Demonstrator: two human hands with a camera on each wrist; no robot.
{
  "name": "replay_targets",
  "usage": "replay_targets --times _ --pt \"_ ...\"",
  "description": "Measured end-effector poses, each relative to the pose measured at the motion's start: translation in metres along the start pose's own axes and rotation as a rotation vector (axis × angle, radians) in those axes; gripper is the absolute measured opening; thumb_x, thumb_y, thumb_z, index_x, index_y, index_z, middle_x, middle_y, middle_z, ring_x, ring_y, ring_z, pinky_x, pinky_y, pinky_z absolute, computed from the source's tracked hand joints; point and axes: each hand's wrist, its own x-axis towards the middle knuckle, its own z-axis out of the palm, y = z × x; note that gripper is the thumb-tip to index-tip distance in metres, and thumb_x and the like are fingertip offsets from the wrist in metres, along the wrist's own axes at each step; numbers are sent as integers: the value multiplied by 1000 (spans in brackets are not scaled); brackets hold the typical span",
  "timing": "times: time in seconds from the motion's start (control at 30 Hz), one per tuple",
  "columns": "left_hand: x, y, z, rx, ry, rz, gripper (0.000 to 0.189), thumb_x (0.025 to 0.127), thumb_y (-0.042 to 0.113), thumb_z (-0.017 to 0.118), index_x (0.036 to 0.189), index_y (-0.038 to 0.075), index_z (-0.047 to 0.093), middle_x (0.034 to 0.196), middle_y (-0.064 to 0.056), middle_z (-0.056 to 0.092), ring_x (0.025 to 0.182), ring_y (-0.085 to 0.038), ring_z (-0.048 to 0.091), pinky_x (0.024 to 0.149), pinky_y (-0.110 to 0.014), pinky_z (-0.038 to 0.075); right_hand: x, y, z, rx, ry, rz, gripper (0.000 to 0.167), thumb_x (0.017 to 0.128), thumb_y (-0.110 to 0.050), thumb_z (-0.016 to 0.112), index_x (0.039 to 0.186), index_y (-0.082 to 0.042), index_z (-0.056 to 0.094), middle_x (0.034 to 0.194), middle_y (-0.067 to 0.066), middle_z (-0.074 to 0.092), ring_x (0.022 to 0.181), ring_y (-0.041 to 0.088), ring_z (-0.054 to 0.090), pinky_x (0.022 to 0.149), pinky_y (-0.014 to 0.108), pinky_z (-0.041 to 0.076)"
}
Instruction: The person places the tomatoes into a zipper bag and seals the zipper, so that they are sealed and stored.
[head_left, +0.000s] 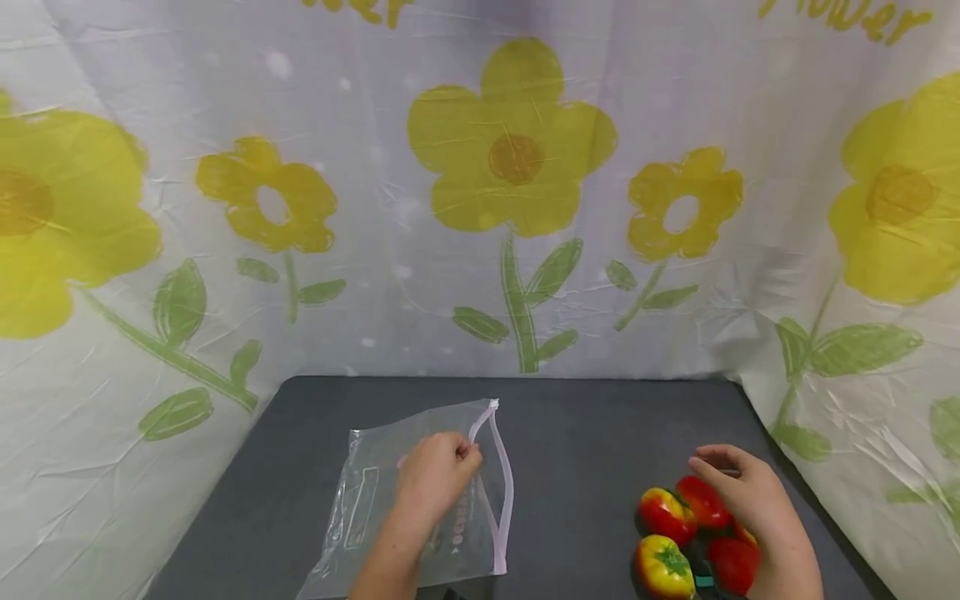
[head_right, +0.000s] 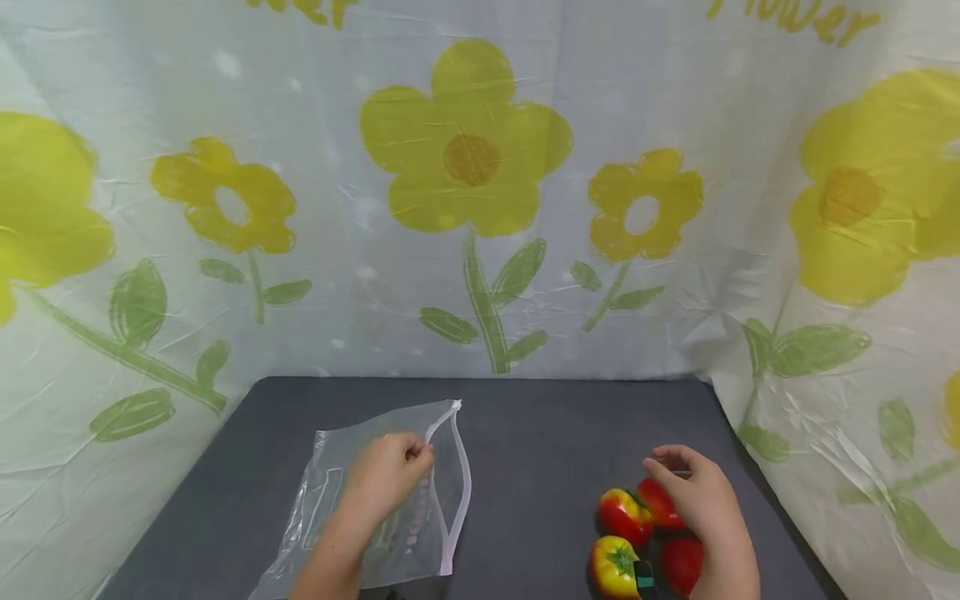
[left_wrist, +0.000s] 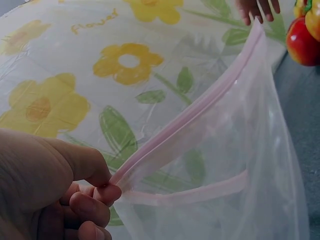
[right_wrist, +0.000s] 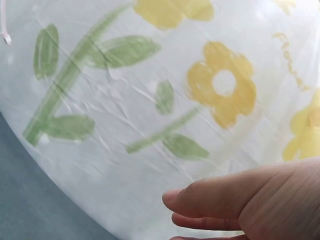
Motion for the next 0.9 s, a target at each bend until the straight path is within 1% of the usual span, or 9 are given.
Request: replay_targets --times 0.2,0.4,0.5,0.6,0.7,0.77,0.9 --pt "-1 -1 4 -1 -8 1 39 92 18 62 58 18 43 53 9 36 48 -8 34 46 -26 25 -1 19 -10 -15 35 52 67 96 -48 66 134 7 56 130 30 60 117 48 55 91 58 48" --pt "-1 -2 4 13 9 9 37 91 17 63 58 18 45 54 9 39 49 -9 36 46 -27 27 -1 34 -17 64 37 129 70 96 -43 69 139 9 50 131 32 57 113 45 56 87 53 49" --pt "-1 -2 4 10 10 18 36 91 17 62 58 18 46 54 9 39 49 -9 36 46 -27 27 1 44 -20 50 51 155 69 97 -42 68 138 11 49 129 35 55 111 46 55 85 53 49" --pt "-1 -2 4 9 10 23 36 90 16 62 58 18 45 54 9 38 49 -8 35 46 -27 27 2 54 -24 39 54 190 71 97 -41 67 138 12 46 130 37 51 112 47 54 86 56 48" --pt "-1 -1 4 10 12 22 37 90 16 62 58 19 44 53 10 37 49 -8 35 46 -26 26 3 63 -26 44 81 228 72 96 -41 68 140 12 44 134 38 48 115 50 51 88 59 46" --pt "-1 -1 4 8 13 22 38 90 16 62 57 19 43 53 10 36 49 -8 34 46 -26 26 3 68 -26 57 117 260 73 95 -40 69 141 11 44 138 37 47 118 51 50 91 60 45" --pt "0 -1 4 -1 7 20 39 90 16 62 57 19 41 53 10 34 49 -8 33 45 -26 25 2 81 -28 51 143 275 79 94 -44 70 143 11 41 143 38 42 123 54 45 97 63 39"
